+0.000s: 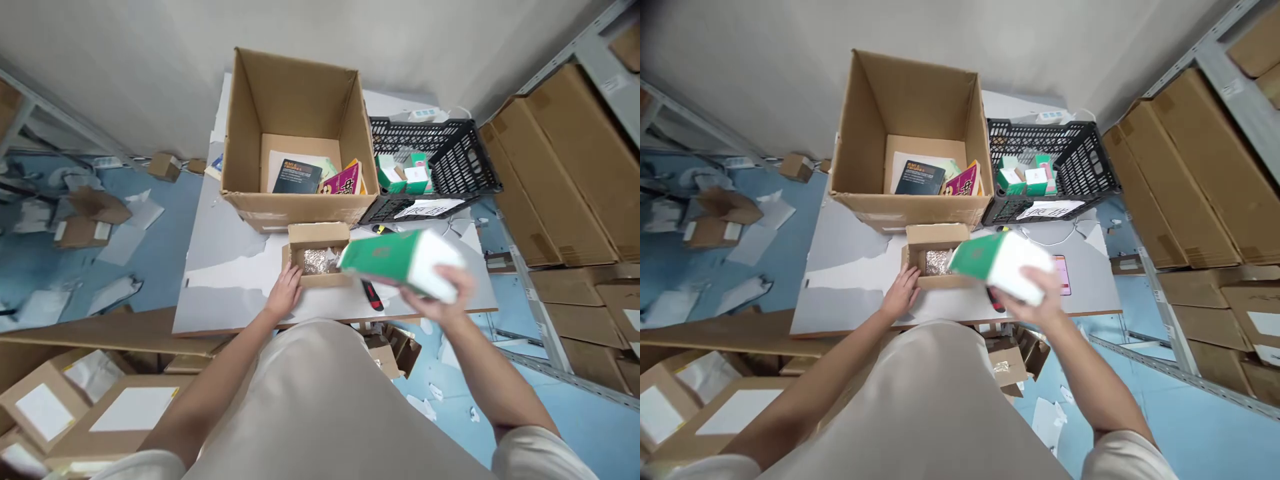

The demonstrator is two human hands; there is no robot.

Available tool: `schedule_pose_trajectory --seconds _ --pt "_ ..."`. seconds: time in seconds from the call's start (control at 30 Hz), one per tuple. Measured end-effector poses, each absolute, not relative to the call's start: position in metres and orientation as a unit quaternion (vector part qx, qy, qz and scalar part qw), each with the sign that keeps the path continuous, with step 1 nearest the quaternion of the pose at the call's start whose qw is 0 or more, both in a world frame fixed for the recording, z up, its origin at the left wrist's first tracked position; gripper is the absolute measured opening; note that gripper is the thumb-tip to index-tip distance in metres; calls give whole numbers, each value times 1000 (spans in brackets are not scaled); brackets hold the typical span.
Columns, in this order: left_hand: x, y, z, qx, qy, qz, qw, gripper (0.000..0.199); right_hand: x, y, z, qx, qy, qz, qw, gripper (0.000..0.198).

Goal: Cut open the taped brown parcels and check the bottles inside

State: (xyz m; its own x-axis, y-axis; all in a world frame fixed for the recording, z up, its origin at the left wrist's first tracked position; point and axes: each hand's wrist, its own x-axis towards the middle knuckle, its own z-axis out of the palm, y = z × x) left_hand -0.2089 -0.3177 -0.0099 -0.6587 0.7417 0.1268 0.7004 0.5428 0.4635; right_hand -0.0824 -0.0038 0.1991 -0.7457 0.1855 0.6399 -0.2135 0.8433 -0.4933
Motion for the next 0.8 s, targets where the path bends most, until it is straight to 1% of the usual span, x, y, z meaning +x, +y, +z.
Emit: schedule_pose_trajectory --seconds 0.03,0.07,0.13,0.23,0.33,0.47,0.63,0.73,0.8 --pt "-209 -317 -10 408 878 246 41 45 -90 22 216 22 -865 210 455 71" --pt "-208 -317 -11 407 878 249 40 45 -99 49 232 22 -841 148 520 76" --pt "-209 -317 -12 405 879 251 36 45 -126 107 256 -10 -819 83 568 72" --pt "-210 -317 -12 403 882 243 32 44 -175 189 263 -55 -811 59 580 59" --pt "-209 -317 -11 400 886 231 29 44 -217 241 234 -163 -833 56 526 57" --pt "-205 -314 -9 384 895 225 21 44 -244 249 175 -316 -858 97 393 56" --pt "-200 -309 -9 364 905 220 9 44 -251 239 128 -387 -862 123 304 60" --pt "-200 -306 -10 359 906 223 2 44 -256 244 110 -417 -867 132 238 57" --pt "-199 -305 -11 356 908 221 0 45 -260 250 101 -433 -869 117 207 55"
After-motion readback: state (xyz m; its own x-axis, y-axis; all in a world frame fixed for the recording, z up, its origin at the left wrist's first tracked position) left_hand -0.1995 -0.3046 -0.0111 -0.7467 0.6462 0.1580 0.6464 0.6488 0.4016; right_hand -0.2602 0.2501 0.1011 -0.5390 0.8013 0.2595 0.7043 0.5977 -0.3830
